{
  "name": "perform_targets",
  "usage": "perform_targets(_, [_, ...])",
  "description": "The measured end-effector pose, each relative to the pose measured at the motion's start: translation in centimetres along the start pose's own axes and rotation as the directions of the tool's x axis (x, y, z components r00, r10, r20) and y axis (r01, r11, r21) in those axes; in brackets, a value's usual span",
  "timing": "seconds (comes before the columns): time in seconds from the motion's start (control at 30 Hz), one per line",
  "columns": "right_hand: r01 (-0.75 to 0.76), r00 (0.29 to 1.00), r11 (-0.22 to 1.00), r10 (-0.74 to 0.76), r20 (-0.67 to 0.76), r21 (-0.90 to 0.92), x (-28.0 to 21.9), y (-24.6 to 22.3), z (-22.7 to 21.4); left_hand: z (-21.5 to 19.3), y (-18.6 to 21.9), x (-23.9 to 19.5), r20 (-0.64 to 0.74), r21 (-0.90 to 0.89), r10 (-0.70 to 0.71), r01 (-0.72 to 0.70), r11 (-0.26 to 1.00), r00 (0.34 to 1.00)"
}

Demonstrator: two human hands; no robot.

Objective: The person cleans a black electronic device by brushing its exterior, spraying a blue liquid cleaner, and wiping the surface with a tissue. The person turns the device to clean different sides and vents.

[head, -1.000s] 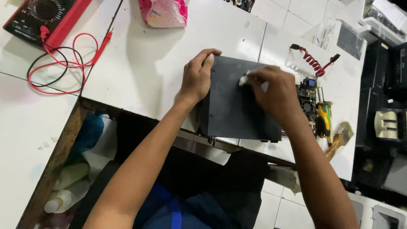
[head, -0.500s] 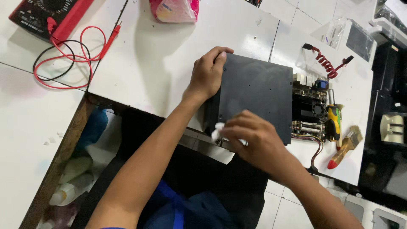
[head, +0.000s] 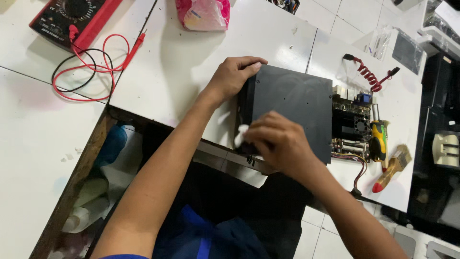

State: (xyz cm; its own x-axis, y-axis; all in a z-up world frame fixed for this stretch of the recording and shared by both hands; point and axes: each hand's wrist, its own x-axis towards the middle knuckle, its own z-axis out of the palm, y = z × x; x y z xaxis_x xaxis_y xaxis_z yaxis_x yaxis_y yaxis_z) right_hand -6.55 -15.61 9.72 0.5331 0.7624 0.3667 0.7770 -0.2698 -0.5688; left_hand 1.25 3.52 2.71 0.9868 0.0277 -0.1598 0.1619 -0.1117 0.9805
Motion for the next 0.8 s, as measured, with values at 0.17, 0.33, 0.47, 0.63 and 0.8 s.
perform_targets(0.17, [-0.106,0.984,0.97,0.071,-0.165,-0.218,5.7,9.9,-1.9,0.0,0.3,-0.3,0.011,0.087,0.119,-0.12,0.989,0.993])
perform_targets(0.33, [-0.095,0.99,0.959,0.064,-0.123,-0.267,4.1,6.6,-1.7,0.5,-1.3,0.1,-0.008,0.048,0.136,-0.135,0.99,0.991])
perform_targets(0.47, [-0.12,0.992,0.989,0.116,-0.051,-0.083,0.1,-0.4,-0.7,0.4,-1.1,-0.3,-0.027,0.056,0.134,-0.132,0.99,0.991])
perform_targets(0.63, [-0.268,0.956,0.923,0.219,-0.196,-0.276,0.7,7.4,-2.8,1.1,-1.9,-0.4,-0.064,0.085,0.192,-0.186,0.979,0.979])
perform_targets(0.8, [-0.352,0.897,0.9,0.246,-0.367,-0.256,5.4,10.1,-0.4,1.5,-2.2,-0.7,-0.115,0.165,0.227,-0.207,0.964,0.967])
